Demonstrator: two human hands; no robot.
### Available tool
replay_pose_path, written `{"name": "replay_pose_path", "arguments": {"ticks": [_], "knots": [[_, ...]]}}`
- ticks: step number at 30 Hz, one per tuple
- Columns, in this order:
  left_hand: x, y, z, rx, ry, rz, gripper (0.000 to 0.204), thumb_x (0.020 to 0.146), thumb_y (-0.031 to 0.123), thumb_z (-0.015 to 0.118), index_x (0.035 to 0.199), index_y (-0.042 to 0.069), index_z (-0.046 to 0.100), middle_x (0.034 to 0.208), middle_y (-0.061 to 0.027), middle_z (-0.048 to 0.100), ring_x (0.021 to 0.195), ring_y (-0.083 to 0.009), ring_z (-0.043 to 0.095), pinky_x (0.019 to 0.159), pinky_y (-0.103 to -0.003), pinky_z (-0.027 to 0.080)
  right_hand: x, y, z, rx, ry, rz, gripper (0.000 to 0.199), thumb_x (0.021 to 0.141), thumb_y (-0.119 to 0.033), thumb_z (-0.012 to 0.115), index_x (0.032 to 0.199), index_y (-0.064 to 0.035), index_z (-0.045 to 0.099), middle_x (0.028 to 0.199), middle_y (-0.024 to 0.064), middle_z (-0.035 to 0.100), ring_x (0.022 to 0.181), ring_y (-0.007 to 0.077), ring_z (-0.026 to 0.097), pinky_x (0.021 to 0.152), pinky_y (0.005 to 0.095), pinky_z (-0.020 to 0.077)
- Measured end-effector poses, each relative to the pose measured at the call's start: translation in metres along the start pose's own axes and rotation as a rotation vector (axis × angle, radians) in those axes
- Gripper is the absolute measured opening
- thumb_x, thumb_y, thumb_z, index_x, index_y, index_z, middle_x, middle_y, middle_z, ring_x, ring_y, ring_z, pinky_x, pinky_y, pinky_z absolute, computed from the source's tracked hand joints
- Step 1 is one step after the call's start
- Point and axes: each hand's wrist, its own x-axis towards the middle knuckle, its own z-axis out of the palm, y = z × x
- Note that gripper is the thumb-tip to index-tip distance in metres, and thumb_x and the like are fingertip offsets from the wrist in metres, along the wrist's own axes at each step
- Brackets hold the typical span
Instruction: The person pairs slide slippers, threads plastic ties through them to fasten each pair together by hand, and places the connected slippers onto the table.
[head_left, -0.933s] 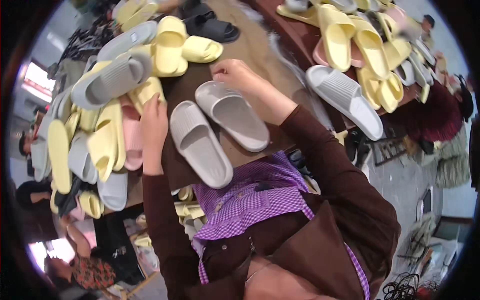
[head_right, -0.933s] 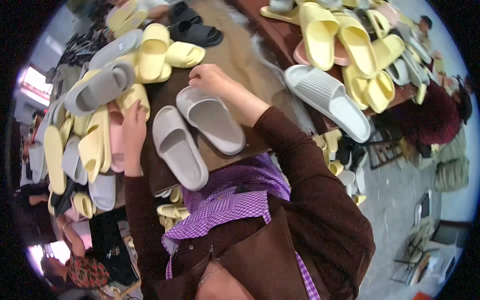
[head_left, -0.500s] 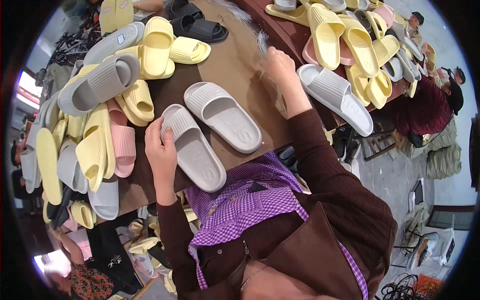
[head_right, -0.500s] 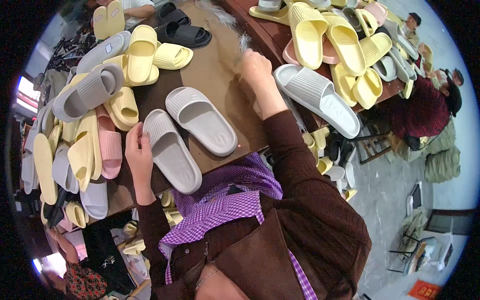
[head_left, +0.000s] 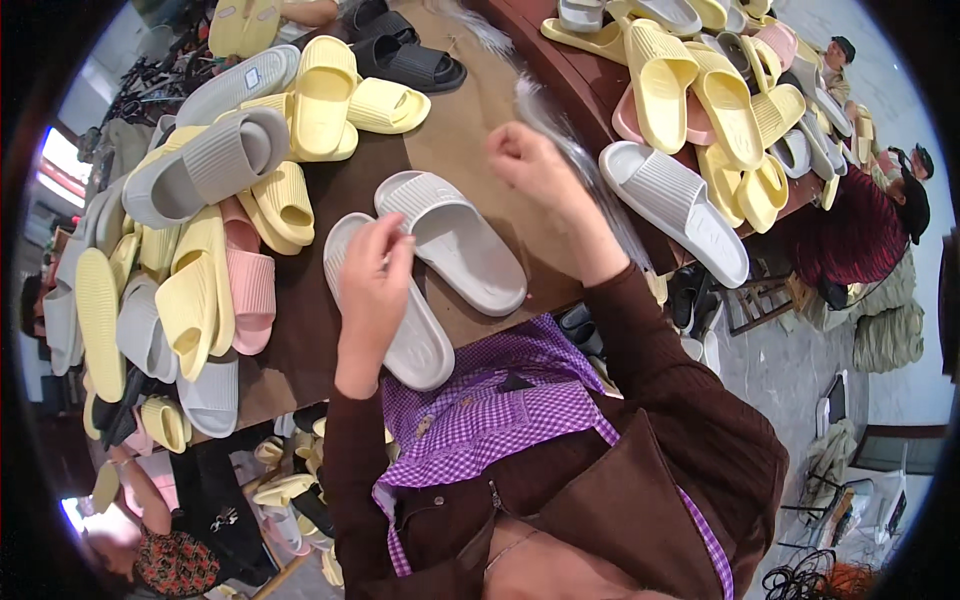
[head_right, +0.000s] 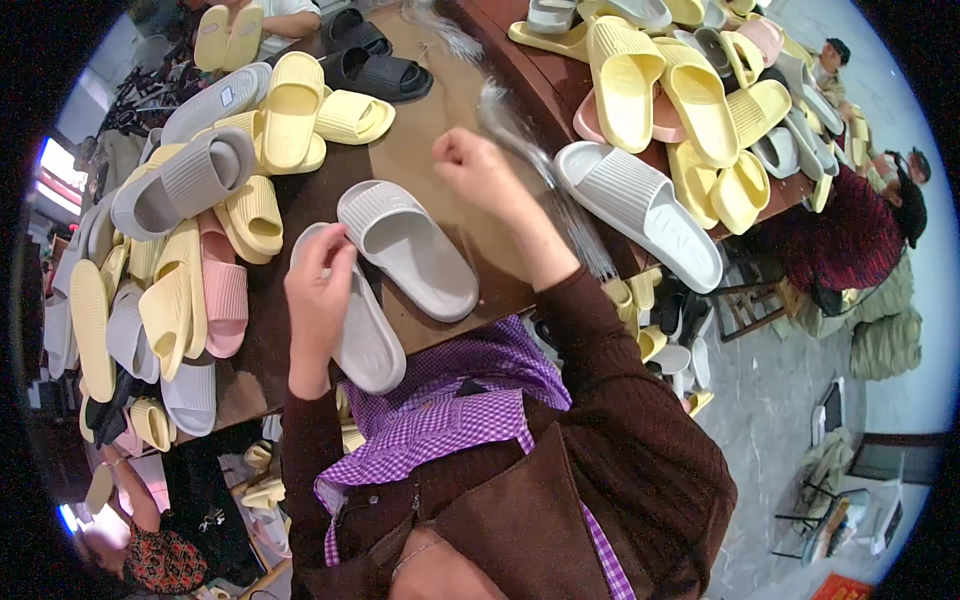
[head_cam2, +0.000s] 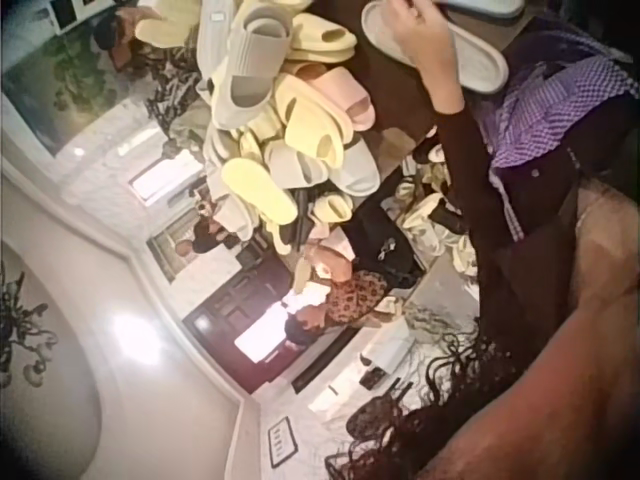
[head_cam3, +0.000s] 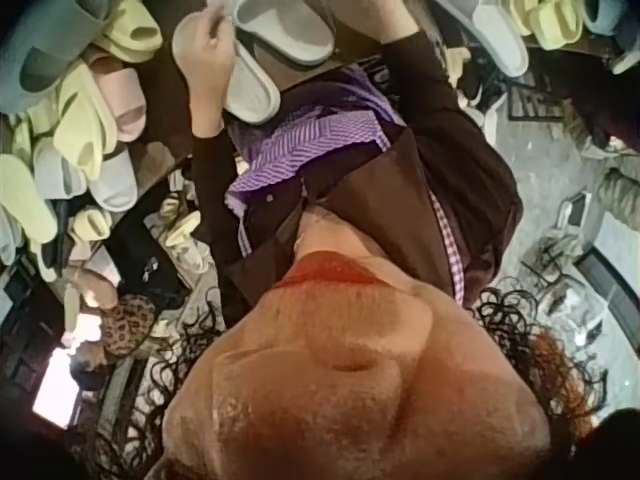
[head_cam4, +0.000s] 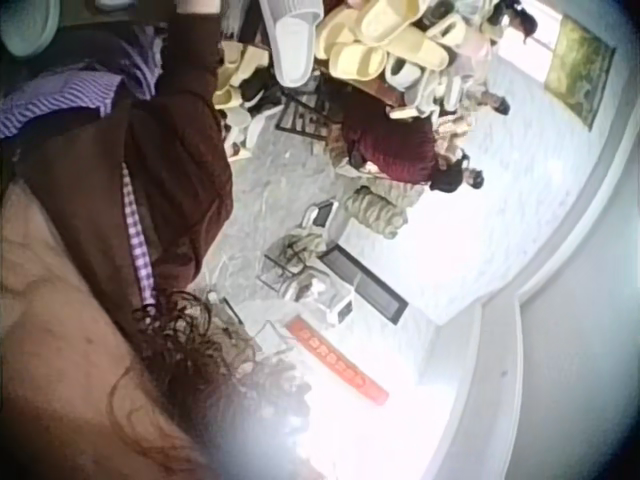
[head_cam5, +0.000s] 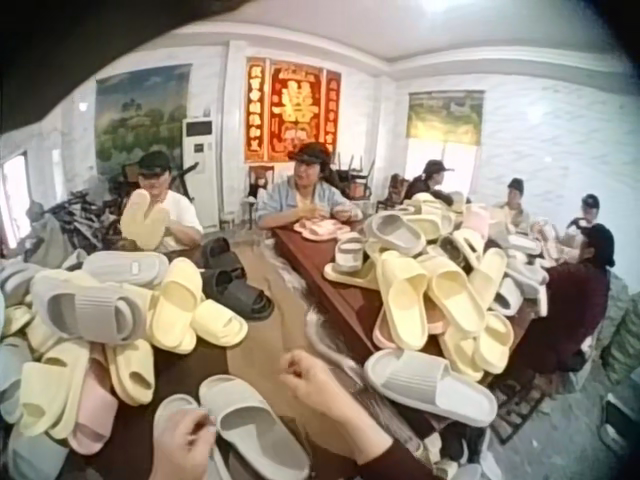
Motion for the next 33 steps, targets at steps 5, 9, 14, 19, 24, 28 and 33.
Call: {"name": "replay_pose_path", "arguments": {"ticks": [5, 9, 14, 19, 24, 28, 33], "knots": [[0.029, -0.006, 0.033, 0.059, -0.073, 0.172, 0.026, 0.081, 0.002, 0.054, 0.107, -0.001, 0.056, 0.088, -0.0153, 0.058, 0.082, -0.0294, 0.057, 0.073, -0.035, 0.046, -0.022, -0.038, 0.008, 0.237, -0.206, 0.144, 0.012, 0.08, -0.002, 0.057, 0.091, -0.0036, 0.052, 0.072, -0.0018, 0.053, 0.062, 0.0047, 0.049, 0.051, 0.0193, 0.0387], [0.05, -0.017, 0.054, 0.09, -0.158, 0.244, 0.026, 0.081, 0.002, 0.054, 0.106, -0.001, 0.057, 0.088, -0.017, 0.058, 0.083, -0.0328, 0.056, 0.074, -0.038, 0.045, -0.025, -0.038, 0.003, 0.337, -0.31, 0.239, 0.012, 0.08, -0.003, 0.059, 0.089, -0.0049, 0.051, 0.072, -0.0022, 0.053, 0.059, 0.0047, 0.048, 0.05, 0.0186, 0.0376], [0.067, -0.024, 0.068, 0.047, -0.252, 0.255, 0.025, 0.081, 0.003, 0.053, 0.106, -0.002, 0.058, 0.089, -0.0174, 0.06, 0.083, -0.0309, 0.059, 0.074, -0.035, 0.046, -0.02, -0.03, -0.003, 0.503, -0.404, 0.35, 0.012, 0.081, -0.004, 0.061, 0.088, -0.0056, 0.051, 0.072, -0.0016, 0.054, 0.057, 0.0046, 0.047, 0.05, 0.0178, 0.0372], [0.082, -0.03, 0.07, 0.017, -0.307, 0.211, 0.022, 0.082, 0.004, 0.054, 0.101, -0.002, 0.061, 0.087, -0.0178, 0.062, 0.08, -0.0303, 0.061, 0.072, -0.034, 0.047, -0.01, -0.025, -0.01, 0.525, -0.425, 0.334, 0.015, 0.081, -0.007, 0.061, 0.093, -0.0047, 0.053, 0.072, -0.0011, 0.055, 0.059, 0.0065, 0.05, 0.051, 0.0188, 0.0402], [0.084, -0.044, 0.075, 0.049, -0.138, 0.296, 0.021, 0.085, 0.008, 0.053, 0.1, -0.003, 0.062, 0.085, -0.0162, 0.064, 0.073, -0.0255, 0.062, 0.068, -0.032, 0.049, 0.005, 0.021, -0.011, -0.477, 0.135, -0.202, 0.023, 0.078, -0.015, 0.065, 0.099, -0.0082, 0.06, 0.083, 0.0059, 0.06, 0.076, 0.0205, 0.057, 0.067, 0.0309, 0.0465], [0.084, -0.038, 0.072, -0.13, -0.166, 0.102, 0.021, 0.089, 0.011, 0.051, 0.1, -0.003, 0.062, 0.081, -0.0105, 0.064, 0.067, -0.0154, 0.059, 0.061, -0.028, 0.047, 0.007, 0.058, -0.009, -0.878, 0.089, -0.159, 0.02, 0.074, -0.024, 0.065, 0.089, -0.0117, 0.067, 0.098, 0.0107, 0.06, 0.096, 0.0308, 0.054, 0.08, 0.0379, 0.0442], [0.077, -0.023, 0.052, -0.434, -0.066, -0.231, 0.021, 0.091, 0.014, 0.049, 0.095, -0.003, 0.062, 0.076, -0.0065, 0.062, 0.062, -0.01, 0.055, 0.054, -0.023, 0.044, 0.021, 0.104, -0.015, -0.982, 0.141, -0.185, 0.013, 0.074, -0.021, 0.06, 0.078, -0.0117, 0.068, 0.085, 0.0105, 0.06, 0.086, 0.0295, 0.057, 0.072, 0.0391, 0.0455]]}}
